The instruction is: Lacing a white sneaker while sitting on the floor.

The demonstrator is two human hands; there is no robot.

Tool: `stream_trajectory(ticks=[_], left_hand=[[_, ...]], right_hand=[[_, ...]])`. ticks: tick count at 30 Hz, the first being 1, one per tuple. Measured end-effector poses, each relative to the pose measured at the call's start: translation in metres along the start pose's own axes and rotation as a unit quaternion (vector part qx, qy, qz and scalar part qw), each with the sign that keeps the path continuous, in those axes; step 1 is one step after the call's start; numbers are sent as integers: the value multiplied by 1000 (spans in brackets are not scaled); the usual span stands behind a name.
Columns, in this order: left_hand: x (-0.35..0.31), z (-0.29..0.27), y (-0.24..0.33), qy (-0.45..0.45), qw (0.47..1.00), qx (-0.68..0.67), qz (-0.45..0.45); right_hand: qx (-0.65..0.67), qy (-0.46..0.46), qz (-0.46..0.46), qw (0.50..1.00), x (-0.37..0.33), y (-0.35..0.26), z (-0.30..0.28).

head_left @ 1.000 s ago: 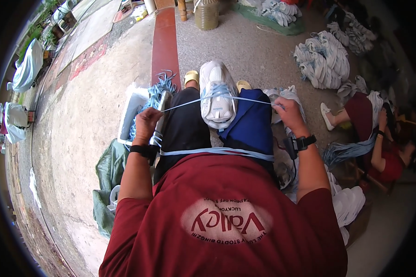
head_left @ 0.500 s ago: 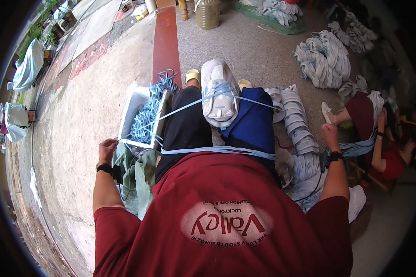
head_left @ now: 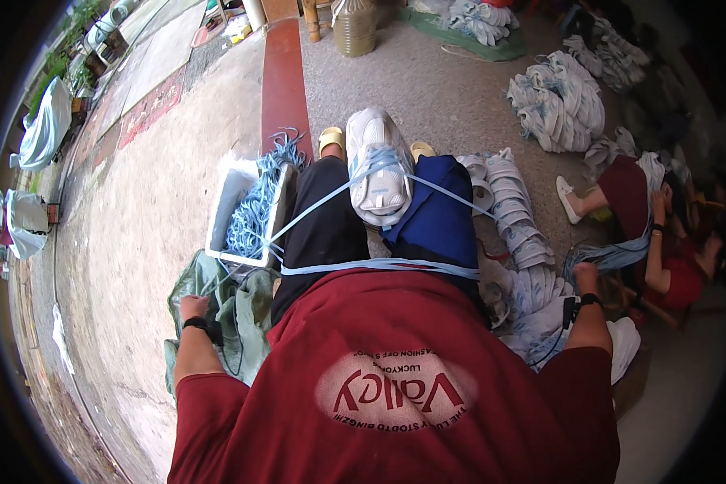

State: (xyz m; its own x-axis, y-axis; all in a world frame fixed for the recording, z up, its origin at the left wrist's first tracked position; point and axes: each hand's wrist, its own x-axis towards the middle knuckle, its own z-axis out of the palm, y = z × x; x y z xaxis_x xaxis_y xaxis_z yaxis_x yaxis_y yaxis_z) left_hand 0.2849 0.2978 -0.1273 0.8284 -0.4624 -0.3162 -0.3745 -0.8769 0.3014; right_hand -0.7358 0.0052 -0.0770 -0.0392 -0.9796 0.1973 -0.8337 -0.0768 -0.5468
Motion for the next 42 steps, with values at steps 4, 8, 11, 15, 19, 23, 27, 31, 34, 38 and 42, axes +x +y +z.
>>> stream_trajectory(ticks=[4,8,11,15,19,23,27,31,34,38,42], left_hand=[[-3,45,53,34,970,100,220],[-61,36,197,-214,927,-280,128],[-101,-5,291,-337,854,-345,197],[-139,-18,365,-434,764,-406,250],[-150,1,404,-470,721,-327,390],[-150,7,419,-431,740,-321,405],[-129,18,427,-315,753,-318,482],[-118,30,428,-237,764,-290,526],[-107,39,419,-248,784,-312,476],[-112,37,423,-254,785,-321,466],[-116,31,423,-245,797,-277,478]], right_hand=[[-53,-134,71,987,20,-55,66],[306,-288,153,895,54,-255,104],[402,-395,66,823,68,-363,114],[369,-440,-121,810,85,-450,152],[338,-233,-179,894,94,-473,195],[301,-178,-149,925,91,-478,205],[288,-146,-130,938,95,-472,220],[311,-99,-134,936,99,-466,231],[337,-116,-125,926,97,-469,230],[312,-110,-109,937,97,-471,231],[228,-71,-121,964,89,-482,240]])
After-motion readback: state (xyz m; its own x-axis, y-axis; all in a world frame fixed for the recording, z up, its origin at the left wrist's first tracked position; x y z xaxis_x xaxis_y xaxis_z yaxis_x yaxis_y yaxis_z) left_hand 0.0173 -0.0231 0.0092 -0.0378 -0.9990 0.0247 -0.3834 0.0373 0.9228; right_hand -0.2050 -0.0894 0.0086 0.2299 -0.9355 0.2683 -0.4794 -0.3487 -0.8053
